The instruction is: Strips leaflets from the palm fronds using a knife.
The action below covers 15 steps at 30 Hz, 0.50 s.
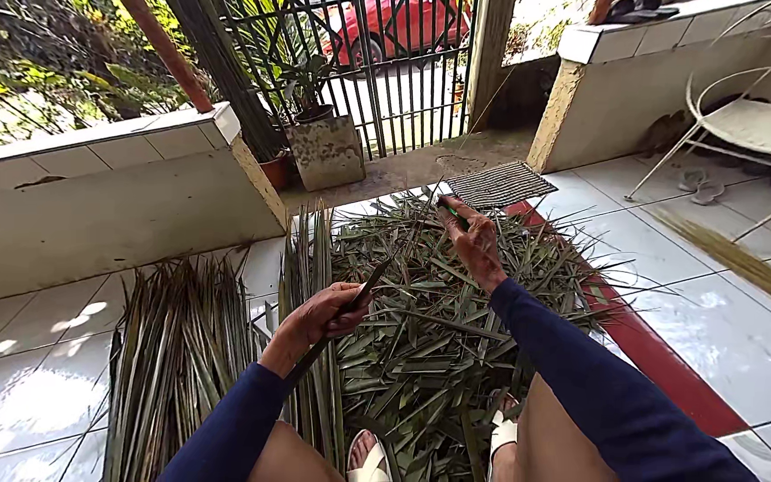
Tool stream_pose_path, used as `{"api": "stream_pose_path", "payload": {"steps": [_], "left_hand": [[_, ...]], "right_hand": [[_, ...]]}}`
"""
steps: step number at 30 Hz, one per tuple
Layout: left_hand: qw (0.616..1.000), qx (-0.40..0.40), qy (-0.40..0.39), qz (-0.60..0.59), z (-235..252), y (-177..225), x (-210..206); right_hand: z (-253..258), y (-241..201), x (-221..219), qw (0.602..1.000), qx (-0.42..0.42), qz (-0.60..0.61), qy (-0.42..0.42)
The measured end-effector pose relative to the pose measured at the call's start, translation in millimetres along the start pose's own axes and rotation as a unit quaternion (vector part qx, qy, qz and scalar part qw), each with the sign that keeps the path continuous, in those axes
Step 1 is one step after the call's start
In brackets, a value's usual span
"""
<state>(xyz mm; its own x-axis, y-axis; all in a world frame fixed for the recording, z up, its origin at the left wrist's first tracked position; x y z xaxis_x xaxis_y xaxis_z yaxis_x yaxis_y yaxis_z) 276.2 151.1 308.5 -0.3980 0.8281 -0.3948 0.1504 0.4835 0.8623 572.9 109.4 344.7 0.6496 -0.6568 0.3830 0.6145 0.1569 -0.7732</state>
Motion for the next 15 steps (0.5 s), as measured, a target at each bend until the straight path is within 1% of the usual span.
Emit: {"api": "stream_pose_path", "payload": {"steps": [3, 6, 8, 9, 11, 13, 15], "left_hand": [[1.0, 0.005, 0.001, 0.002, -4, -3, 1], [1.0, 0.007, 0.015, 0.015, -8, -5, 3], [0.998, -0.003, 0.054, 0.038, -8, -5, 6], [0.994, -0.017, 0.086, 0.058, -8, -4, 8], [0.981, -0.046, 0.159, 0.1, -9, 2, 10], [0.96, -0.07, 0.228, 0.144, -7, 8, 10], [0.937, -0.087, 0.274, 0.196, -5, 14, 9]], "right_hand": [[10, 11, 4, 0.999, -0.03, 0.007, 0.013], [23, 27, 13, 0.995, -0.073, -0.008, 0.061], [26, 33, 24, 0.992, -0.083, -0.018, 0.088], [25, 30, 27, 0.993, -0.077, -0.016, 0.089], [13, 15, 23, 0.997, -0.059, -0.009, 0.05], [-9, -6, 7, 0.999, -0.032, -0.005, -0.03], [-33, -21, -15, 0.995, -0.011, -0.008, -0.102]]}}
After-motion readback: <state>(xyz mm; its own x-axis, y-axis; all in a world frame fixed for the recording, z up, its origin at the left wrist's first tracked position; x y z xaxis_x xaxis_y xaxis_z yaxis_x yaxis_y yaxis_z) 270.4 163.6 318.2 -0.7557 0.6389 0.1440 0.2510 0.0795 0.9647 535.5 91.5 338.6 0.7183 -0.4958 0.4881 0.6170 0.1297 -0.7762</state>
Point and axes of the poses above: each hand's wrist, its own z-axis towards the middle knuckle, its own x-axis out of the back of the hand, y = z × x, the point moved 4 cm from there along z, towards the middle knuckle
